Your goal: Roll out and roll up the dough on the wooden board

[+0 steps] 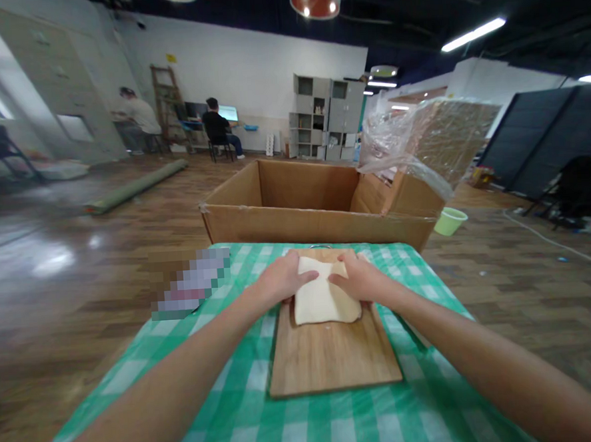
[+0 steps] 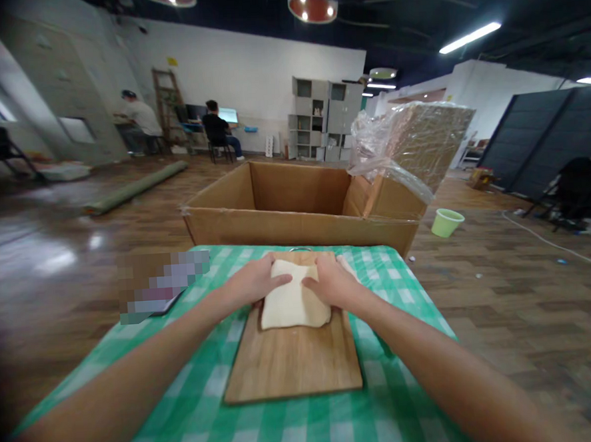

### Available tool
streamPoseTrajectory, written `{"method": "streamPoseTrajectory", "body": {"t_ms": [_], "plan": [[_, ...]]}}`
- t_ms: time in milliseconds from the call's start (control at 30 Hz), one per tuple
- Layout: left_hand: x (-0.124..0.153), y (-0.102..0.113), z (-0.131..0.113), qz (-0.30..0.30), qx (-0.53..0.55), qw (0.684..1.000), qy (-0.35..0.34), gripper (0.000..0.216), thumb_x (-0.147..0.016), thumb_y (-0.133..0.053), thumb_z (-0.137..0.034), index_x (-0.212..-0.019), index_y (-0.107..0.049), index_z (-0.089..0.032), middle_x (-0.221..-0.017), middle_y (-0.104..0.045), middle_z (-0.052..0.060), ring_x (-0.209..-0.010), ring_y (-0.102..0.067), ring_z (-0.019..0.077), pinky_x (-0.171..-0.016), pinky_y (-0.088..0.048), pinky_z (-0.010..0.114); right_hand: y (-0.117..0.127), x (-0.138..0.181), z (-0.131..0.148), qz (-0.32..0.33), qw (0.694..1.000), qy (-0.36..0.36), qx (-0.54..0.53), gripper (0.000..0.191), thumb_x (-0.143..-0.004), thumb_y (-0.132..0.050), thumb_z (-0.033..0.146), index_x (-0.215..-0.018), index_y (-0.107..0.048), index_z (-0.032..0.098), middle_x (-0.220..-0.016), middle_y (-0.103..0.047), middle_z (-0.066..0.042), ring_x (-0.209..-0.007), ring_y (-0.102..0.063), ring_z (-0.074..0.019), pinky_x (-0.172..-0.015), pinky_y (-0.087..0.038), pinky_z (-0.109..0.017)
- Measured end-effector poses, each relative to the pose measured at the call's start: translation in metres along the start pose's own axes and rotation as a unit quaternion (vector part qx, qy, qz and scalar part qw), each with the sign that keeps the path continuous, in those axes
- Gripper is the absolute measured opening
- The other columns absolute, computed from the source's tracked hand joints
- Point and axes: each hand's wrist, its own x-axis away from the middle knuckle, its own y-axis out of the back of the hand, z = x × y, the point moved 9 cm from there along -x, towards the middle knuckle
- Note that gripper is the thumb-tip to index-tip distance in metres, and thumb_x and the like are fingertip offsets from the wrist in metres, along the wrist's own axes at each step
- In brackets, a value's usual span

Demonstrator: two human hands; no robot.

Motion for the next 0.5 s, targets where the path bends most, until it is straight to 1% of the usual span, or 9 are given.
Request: {"method": "streamPoseTrajectory", "body": {"t_ms": [67,100,167,233,300,367,433,500], "plan": [[0.0,0.01,-0.003,-0.047,-0.129,0.991,-0.009,0.048,-0.085,-0.067,-0.062,-0.105,-0.067,-0.018,-0.091,-0.074,0.015,-0.094,-0.071,0.0356,-0.083,-0.051,0.041,0.007,0.0,-0.007,0.004,0.999,-0.016,0.045,0.045,-0.096,-0.058,0.051,-0.122,-0.064,0.014,-0.109,-0.073,-0.02,-0.104,-0.067,-0.0366,-0.084,-0.048,-0.041],[0.0,0.011,-0.006,-0.058,-0.167,0.984,-0.02,0.049,-0.089,-0.06,-0.063,-0.107,-0.067,-0.018,-0.101,-0.074,0.018,-0.102,-0.069,0.0369,-0.088,-0.05,0.043,0.011,-0.002,-0.01,-0.003,0.998,-0.018,0.054,0.044,-0.099,-0.054,0.051,-0.121,-0.065,0.014,-0.105,-0.074,-0.02,-0.1,-0.068,-0.0353,-0.082,-0.048,-0.041],[-0.001,0.007,-0.009,-0.06,-0.199,0.977,-0.043,0.051,-0.098,-0.046,-0.06,-0.111,-0.066,-0.015,-0.113,-0.07,0.021,-0.107,-0.067,0.0367,-0.092,-0.048,0.045,0.018,-0.01,-0.005,-0.024,0.998,0.011,0.051,0.042,-0.103,-0.047,0.048,-0.117,-0.067,0.014,-0.103,-0.074,-0.019,-0.098,-0.069,-0.0318,-0.083,-0.048,-0.039],[-0.001,0.0,-0.013,-0.062,-0.219,0.971,-0.073,0.049,-0.102,-0.041,-0.054,-0.112,-0.066,-0.013,-0.119,-0.067,0.022,-0.111,-0.065,0.0355,-0.097,-0.046,0.046,0.015,-0.018,0.007,-0.031,0.997,0.061,0.033,0.039,-0.106,-0.044,0.043,-0.114,-0.069,0.015,-0.108,-0.073,-0.017,-0.102,-0.068,-0.0279,-0.088,-0.047,-0.037],[0.0,-0.005,-0.017,-0.08,-0.24,0.961,-0.106,0.045,-0.103,-0.04,-0.048,-0.113,-0.065,-0.012,-0.122,-0.065,0.023,-0.118,-0.061,0.0358,-0.104,-0.043,0.048,0.004,-0.023,0.019,-0.03,0.994,0.102,0.022,0.038,-0.107,-0.042,0.04,-0.117,-0.07,0.016,-0.118,-0.072,-0.015,-0.112,-0.065,-0.0257,-0.098,-0.045,-0.037],[0.001,-0.012,-0.022,-0.082,-0.246,0.955,-0.146,0.041,-0.105,-0.037,-0.04,-0.118,-0.065,-0.012,-0.129,-0.063,0.022,-0.129,-0.055,0.0349,-0.111,-0.037,0.049,-0.011,-0.022,0.033,-0.027,0.987,0.156,0.015,0.041,-0.109,-0.038,0.037,-0.126,-0.067,0.015,-0.132,-0.067,-0.016,-0.126,-0.059,-0.0259,-0.109,-0.04,-0.04],[0.002,-0.025,-0.025,-0.052,-0.231,0.955,-0.179,0.04,-0.105,-0.034,-0.031,-0.126,-0.062,-0.012,-0.138,-0.059,0.02,-0.138,-0.049,0.0317,-0.118,-0.031,0.048,-0.027,-0.016,0.044,-0.017,0.975,0.221,0.007,0.047,-0.11,-0.03,0.035,-0.135,-0.062,0.011,-0.145,-0.059,-0.019,-0.138,-0.05,-0.0272,-0.118,-0.033,-0.045],[0.005,-0.037,-0.027,-0.018,-0.21,0.959,-0.188,0.042,-0.104,-0.033,-0.028,-0.135,-0.056,-0.01,-0.146,-0.055,0.021,-0.145,-0.042,0.0304,-0.122,-0.025,0.048,-0.04,-0.012,0.045,-0.001,0.967,0.255,0.004,0.053,-0.11,-0.025,0.033,-0.143,-0.056,0.007,-0.153,-0.052,-0.02,-0.146,-0.043,-0.0287,-0.122,-0.029,-0.049]]}}
